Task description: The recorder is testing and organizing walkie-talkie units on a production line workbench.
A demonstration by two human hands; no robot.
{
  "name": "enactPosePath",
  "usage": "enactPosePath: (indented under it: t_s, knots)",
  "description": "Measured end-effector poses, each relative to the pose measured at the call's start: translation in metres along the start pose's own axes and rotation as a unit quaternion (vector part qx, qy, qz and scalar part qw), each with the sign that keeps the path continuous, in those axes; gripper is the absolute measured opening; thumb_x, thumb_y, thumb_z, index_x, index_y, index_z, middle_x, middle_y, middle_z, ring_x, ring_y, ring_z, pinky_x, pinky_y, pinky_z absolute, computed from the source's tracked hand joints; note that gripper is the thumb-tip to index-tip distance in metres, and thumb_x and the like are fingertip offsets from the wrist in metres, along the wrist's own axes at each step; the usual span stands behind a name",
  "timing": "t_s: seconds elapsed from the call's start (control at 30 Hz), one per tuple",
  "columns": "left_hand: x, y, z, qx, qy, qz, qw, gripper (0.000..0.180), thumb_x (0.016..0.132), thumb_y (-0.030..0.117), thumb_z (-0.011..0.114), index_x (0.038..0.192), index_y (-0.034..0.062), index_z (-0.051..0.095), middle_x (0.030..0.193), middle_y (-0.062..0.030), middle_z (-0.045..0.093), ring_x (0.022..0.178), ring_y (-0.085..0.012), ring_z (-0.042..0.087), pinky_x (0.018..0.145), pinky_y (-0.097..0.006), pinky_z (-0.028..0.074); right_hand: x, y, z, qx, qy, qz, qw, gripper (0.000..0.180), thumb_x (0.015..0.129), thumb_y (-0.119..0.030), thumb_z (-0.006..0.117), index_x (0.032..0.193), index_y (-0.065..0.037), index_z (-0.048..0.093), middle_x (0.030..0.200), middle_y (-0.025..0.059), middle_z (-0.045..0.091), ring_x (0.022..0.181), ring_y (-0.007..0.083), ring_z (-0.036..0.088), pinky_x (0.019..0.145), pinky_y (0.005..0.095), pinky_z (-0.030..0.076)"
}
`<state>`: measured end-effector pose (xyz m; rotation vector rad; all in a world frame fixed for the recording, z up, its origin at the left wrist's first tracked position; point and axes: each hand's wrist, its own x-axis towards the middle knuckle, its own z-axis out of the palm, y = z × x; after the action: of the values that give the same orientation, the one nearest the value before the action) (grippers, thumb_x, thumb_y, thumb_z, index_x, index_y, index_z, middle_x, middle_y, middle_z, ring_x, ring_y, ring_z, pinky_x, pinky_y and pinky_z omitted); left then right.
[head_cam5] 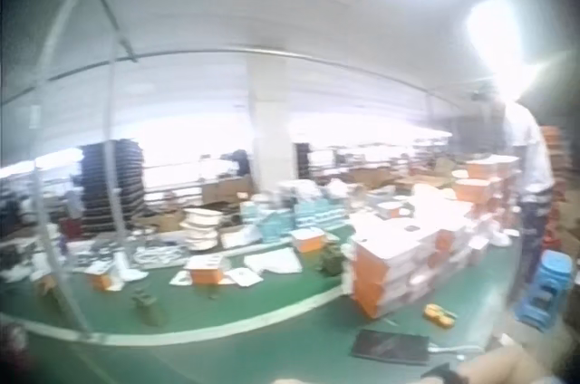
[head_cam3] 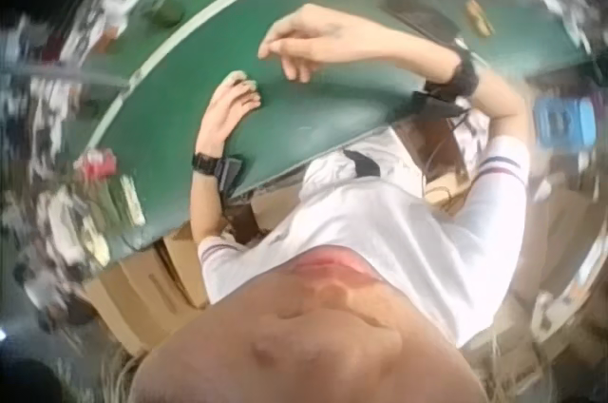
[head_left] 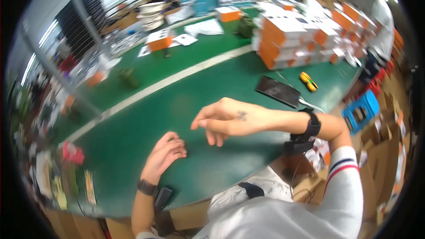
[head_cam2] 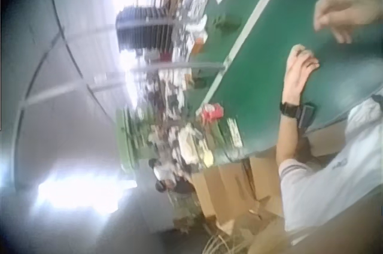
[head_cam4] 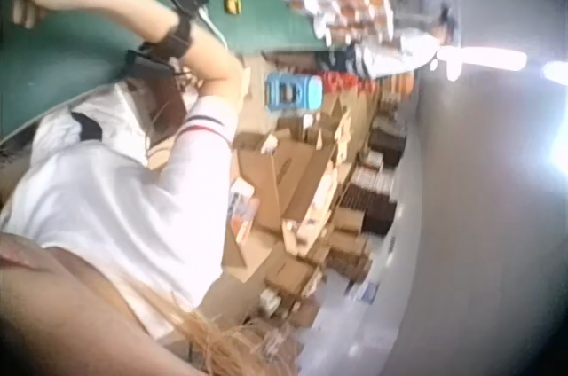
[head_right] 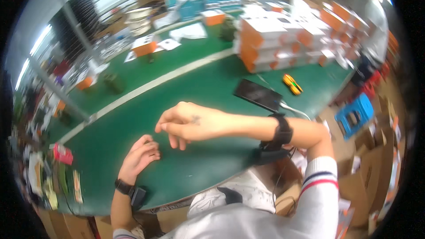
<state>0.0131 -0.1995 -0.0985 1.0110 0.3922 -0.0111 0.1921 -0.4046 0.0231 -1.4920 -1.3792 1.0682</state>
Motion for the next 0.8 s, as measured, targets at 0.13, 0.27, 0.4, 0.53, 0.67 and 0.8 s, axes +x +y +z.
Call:
enactPosePath:
  t_s: [0.13, 0.27, 0.4, 0.53, 0.67, 0.8]
  knots:
    - [0.014, -0.013, 0.007, -0.019, -0.013, -0.009, 1.000, 0.025, 0.089, 0.006, 0.059, 0.111, 0.0065, 0.049, 0.093, -0.0083, 0.061, 0.079, -0.0202, 0.064, 0.074, -0.035, 0.054, 0.079, 0.045, 0.013, 0.014, 0.008, -0.046, 0.999, 0.032, 0.097, -0.018, 0.043, 0.114, 0.004, 0.058, 0.073, 0.0075, 0.064, 0.063, 0.0127, 0.060, 0.059, 0.0267, 0.050]
    - [0.015, -0.022, -0.001, -0.036, -0.045, 0.008, 0.998, 0.020, 0.088, 0.005, 0.060, 0.105, 0.0069, 0.048, 0.094, -0.0077, 0.060, 0.082, -0.0201, 0.063, 0.074, -0.033, 0.053, 0.166, 0.101, 0.019, -0.087, 0.093, -0.059, 0.990, 0.030, 0.092, -0.018, 0.046, 0.108, 0.002, 0.062, 0.063, 0.0032, 0.058, 0.056, 0.0092, 0.053, 0.053, 0.0254, 0.045]
    - [0.018, -0.023, 0.001, -0.043, -0.051, 0.001, 0.998, 0.021, 0.088, 0.005, 0.060, 0.105, 0.0080, 0.047, 0.096, -0.0072, 0.059, 0.085, -0.0195, 0.062, 0.076, -0.033, 0.052, 0.221, 0.140, 0.019, -0.126, 0.134, -0.108, 0.977, 0.032, 0.088, -0.021, 0.049, 0.104, 0.001, 0.065, 0.068, 0.0139, 0.065, 0.065, 0.0210, 0.065, 0.066, 0.0343, 0.051]
    - [0.019, -0.022, -0.002, -0.064, -0.062, -0.019, 0.996, 0.023, 0.087, 0.004, 0.059, 0.105, 0.0096, 0.047, 0.097, -0.0068, 0.059, 0.087, -0.0177, 0.060, 0.079, -0.031, 0.050, 0.232, 0.154, 0.034, -0.154, 0.221, -0.055, 0.961, 0.029, 0.089, -0.026, 0.050, 0.102, -0.007, 0.068, 0.086, 0.0169, 0.069, 0.085, 0.0324, 0.067, 0.077, 0.0394, 0.051]
    - [0.023, -0.023, -0.015, -0.141, -0.013, 0.020, 0.990, 0.024, 0.087, 0.001, 0.057, 0.106, 0.0107, 0.047, 0.097, -0.0065, 0.059, 0.086, -0.0173, 0.059, 0.077, -0.032, 0.050, 0.226, 0.139, 0.037, -0.149, 0.197, -0.027, 0.969, 0.028, 0.089, -0.026, 0.050, 0.101, -0.009, 0.068, 0.085, 0.0168, 0.069, 0.082, 0.0319, 0.068, 0.075, 0.0386, 0.051]
    - [0.025, -0.019, -0.021, -0.206, 0.017, 0.054, 0.977, 0.022, 0.087, 0.002, 0.056, 0.105, 0.0130, 0.048, 0.095, -0.0048, 0.059, 0.085, -0.0170, 0.058, 0.076, -0.034, 0.048, 0.229, 0.144, 0.038, -0.134, 0.221, -0.056, 0.964, 0.027, 0.089, -0.027, 0.050, 0.100, -0.010, 0.068, 0.079, 0.0159, 0.068, 0.077, 0.0314, 0.067, 0.071, 0.0391, 0.051]
